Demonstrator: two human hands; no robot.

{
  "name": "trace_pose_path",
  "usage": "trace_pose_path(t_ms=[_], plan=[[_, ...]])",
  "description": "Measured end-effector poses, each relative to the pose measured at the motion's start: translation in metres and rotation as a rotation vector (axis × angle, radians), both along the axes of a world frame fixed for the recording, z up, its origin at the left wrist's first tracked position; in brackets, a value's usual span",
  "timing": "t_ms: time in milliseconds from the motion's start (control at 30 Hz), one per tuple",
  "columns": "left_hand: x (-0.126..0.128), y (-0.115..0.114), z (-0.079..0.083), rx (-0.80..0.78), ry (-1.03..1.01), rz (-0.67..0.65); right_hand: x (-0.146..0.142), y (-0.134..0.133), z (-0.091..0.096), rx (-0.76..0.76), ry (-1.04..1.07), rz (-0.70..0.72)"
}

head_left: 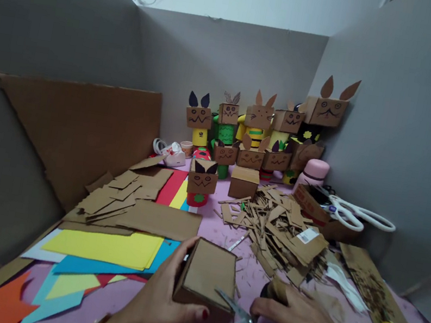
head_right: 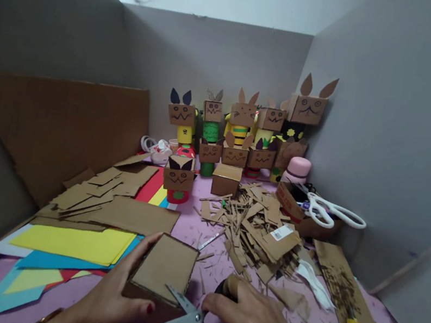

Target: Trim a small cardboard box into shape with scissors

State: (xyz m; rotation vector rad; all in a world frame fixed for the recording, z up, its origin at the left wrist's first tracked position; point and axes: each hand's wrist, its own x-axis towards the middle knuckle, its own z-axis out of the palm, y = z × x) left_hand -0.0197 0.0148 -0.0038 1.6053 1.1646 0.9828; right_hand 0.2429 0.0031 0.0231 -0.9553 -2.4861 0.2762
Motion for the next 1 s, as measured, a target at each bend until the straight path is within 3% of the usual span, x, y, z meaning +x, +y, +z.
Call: trace_pose_path(t_ms=[167,367,600,1000], plan=[[0.003,-0.002,0.003,-0.047,-0.047,-0.067,0.001,-0.002,-0.004,-0.032,-0.021,0.0],[0.004,-0.003,-0.001,-0.041,-0.03,-0.043,0.003,-0.006,-0.005,-0.009,-0.033,-0.002],[0.006,-0.003,0.003,-0.067,-0.049,-0.041,-0.002,-0.003,0.0,-0.135,-0.191,-0.037],[0.01,-0.003,0.008,-0.062,-0.062,-0.003,0.004,-0.004,-0.013,-0.038,-0.113,-0.037]])
